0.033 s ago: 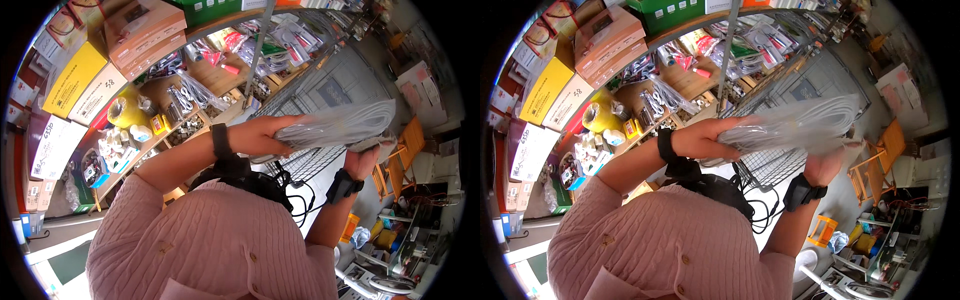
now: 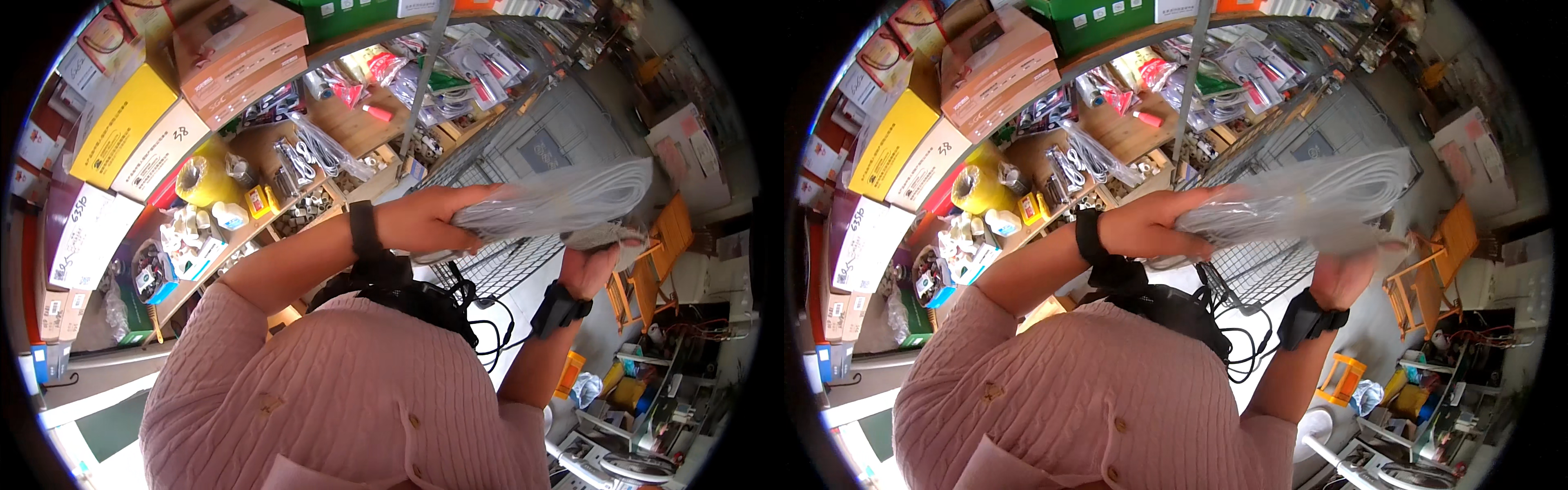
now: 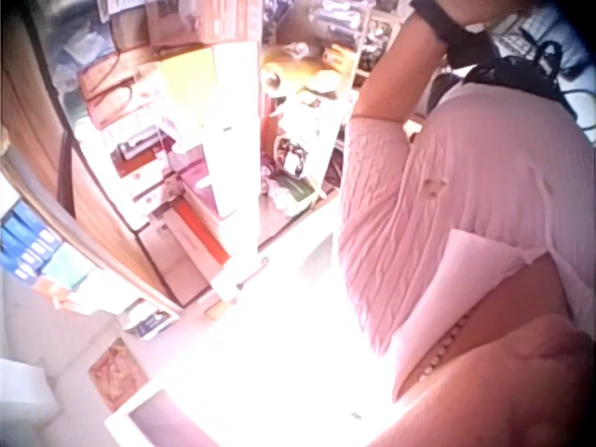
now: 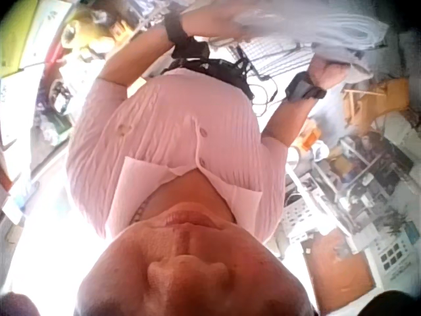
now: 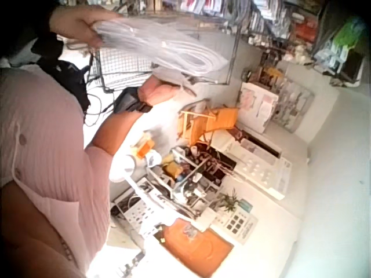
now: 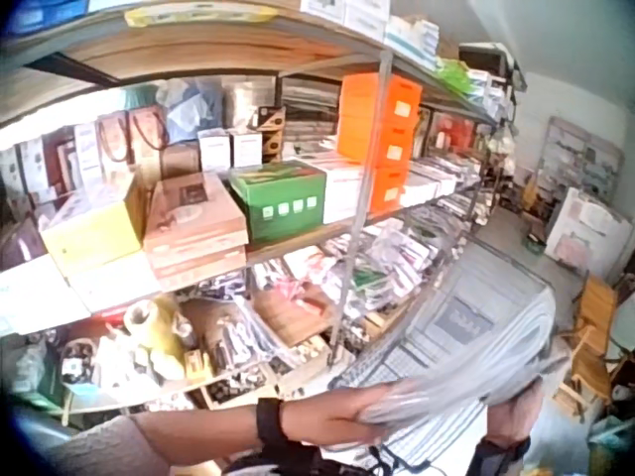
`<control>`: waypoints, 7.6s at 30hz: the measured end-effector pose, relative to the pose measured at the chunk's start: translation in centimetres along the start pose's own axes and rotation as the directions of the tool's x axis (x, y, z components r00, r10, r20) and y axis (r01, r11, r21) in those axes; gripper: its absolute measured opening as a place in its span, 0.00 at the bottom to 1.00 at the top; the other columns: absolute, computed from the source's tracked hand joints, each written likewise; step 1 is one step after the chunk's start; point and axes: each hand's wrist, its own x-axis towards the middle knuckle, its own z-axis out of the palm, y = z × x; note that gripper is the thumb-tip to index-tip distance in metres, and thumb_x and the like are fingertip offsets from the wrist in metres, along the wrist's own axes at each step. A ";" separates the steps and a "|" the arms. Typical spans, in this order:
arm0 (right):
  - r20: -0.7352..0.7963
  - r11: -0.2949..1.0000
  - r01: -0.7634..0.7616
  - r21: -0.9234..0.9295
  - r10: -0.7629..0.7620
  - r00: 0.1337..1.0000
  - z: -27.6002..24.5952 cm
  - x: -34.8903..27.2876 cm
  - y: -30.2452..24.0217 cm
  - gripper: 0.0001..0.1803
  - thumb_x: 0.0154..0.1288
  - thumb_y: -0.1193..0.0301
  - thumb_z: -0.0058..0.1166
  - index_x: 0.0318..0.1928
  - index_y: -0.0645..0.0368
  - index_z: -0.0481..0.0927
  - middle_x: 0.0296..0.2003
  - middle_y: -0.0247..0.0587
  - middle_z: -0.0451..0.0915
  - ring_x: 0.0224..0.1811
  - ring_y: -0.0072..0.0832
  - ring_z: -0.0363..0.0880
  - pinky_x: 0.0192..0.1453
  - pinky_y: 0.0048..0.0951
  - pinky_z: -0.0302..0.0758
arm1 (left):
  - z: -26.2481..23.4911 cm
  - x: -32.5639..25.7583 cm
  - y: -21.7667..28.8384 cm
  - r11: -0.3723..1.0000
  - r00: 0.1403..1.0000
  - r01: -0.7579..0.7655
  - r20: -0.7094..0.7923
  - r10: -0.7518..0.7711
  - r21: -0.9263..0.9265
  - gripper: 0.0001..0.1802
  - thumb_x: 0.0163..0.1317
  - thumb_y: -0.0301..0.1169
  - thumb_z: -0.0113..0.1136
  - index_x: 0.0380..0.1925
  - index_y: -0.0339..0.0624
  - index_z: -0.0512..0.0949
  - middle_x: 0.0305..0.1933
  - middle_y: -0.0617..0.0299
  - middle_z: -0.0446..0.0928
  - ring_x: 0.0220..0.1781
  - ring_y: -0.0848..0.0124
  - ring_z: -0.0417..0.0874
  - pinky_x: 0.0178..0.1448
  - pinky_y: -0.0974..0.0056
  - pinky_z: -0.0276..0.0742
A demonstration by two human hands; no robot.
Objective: The person wipes down several gray and white cables using a cloth by hand while in a storage area.
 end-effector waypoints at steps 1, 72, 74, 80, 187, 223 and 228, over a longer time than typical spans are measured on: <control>0.079 0.994 -0.018 0.108 0.009 0.997 3.2 -2.2 0.6 0.34 0.60 0.45 0.47 0.59 0.54 0.64 0.58 0.35 0.66 0.60 0.35 0.63 0.66 0.41 0.56 | 0.0 0.0 0.4 0.996 0.998 0.002 -0.059 0.003 0.084 0.35 0.59 0.22 0.53 0.65 0.41 0.52 0.57 0.57 0.67 0.54 0.73 0.70 0.56 0.68 0.66; 0.123 0.647 0.142 -0.749 -0.075 0.990 6.1 -0.6 -2.4 0.21 0.64 0.61 0.51 0.48 0.68 0.74 0.43 0.41 0.78 0.46 0.23 0.75 0.52 0.26 0.70 | 2.9 7.3 -3.1 0.997 0.993 -0.075 -0.093 0.077 0.029 0.34 0.59 0.35 0.58 0.62 0.40 0.54 0.61 0.56 0.59 0.62 0.67 0.61 0.63 0.62 0.60; 0.273 0.627 0.214 -0.749 -0.003 0.962 7.2 -0.4 -3.4 0.22 0.60 0.65 0.57 0.51 0.66 0.72 0.45 0.38 0.76 0.46 0.23 0.73 0.52 0.25 0.69 | 2.2 7.7 -2.2 0.990 0.984 -0.096 -0.161 0.078 -0.102 0.36 0.60 0.37 0.57 0.64 0.41 0.51 0.63 0.56 0.57 0.65 0.66 0.59 0.64 0.62 0.57; 0.425 0.543 0.138 -0.828 0.448 0.786 7.7 -0.5 -1.7 0.35 0.55 0.62 0.62 0.58 0.68 0.62 0.50 0.40 0.71 0.51 0.23 0.68 0.55 0.24 0.66 | 2.3 9.3 -0.8 0.823 0.988 -0.093 -0.152 0.008 -0.560 0.29 0.63 0.37 0.53 0.60 0.36 0.58 0.59 0.55 0.66 0.60 0.68 0.66 0.62 0.62 0.63; -0.311 -0.121 -0.289 -0.950 0.474 0.824 -5.7 5.6 19.2 0.25 0.65 0.52 0.41 0.50 0.60 0.66 0.37 0.43 0.79 0.33 0.31 0.79 0.35 0.28 0.73 | -23.0 -3.2 -33.9 0.352 0.817 -0.114 -0.289 -0.499 -0.929 0.04 0.62 0.29 0.50 0.36 0.48 0.67 0.62 0.49 0.62 0.62 0.52 0.66 0.61 0.45 0.66; -0.303 0.537 -0.806 -0.248 0.747 0.591 -5.9 10.8 28.2 0.14 0.65 0.66 0.48 0.48 0.59 0.71 0.40 0.37 0.78 0.43 0.27 0.77 0.47 0.28 0.74 | -17.0 0.1 -25.9 0.713 0.856 0.511 0.206 -0.475 -0.480 0.54 0.50 0.22 0.63 0.68 0.53 0.36 0.65 0.50 0.58 0.59 0.67 0.68 0.52 0.66 0.72; -0.238 0.499 -0.801 -0.330 0.777 0.582 -5.2 10.8 28.0 0.16 0.64 0.65 0.49 0.49 0.58 0.70 0.40 0.36 0.76 0.43 0.26 0.75 0.47 0.29 0.73 | -16.7 -1.1 -25.9 0.842 0.928 0.350 0.028 -0.372 -0.410 0.32 0.61 0.23 0.50 0.65 0.42 0.52 0.57 0.58 0.67 0.52 0.72 0.72 0.56 0.66 0.68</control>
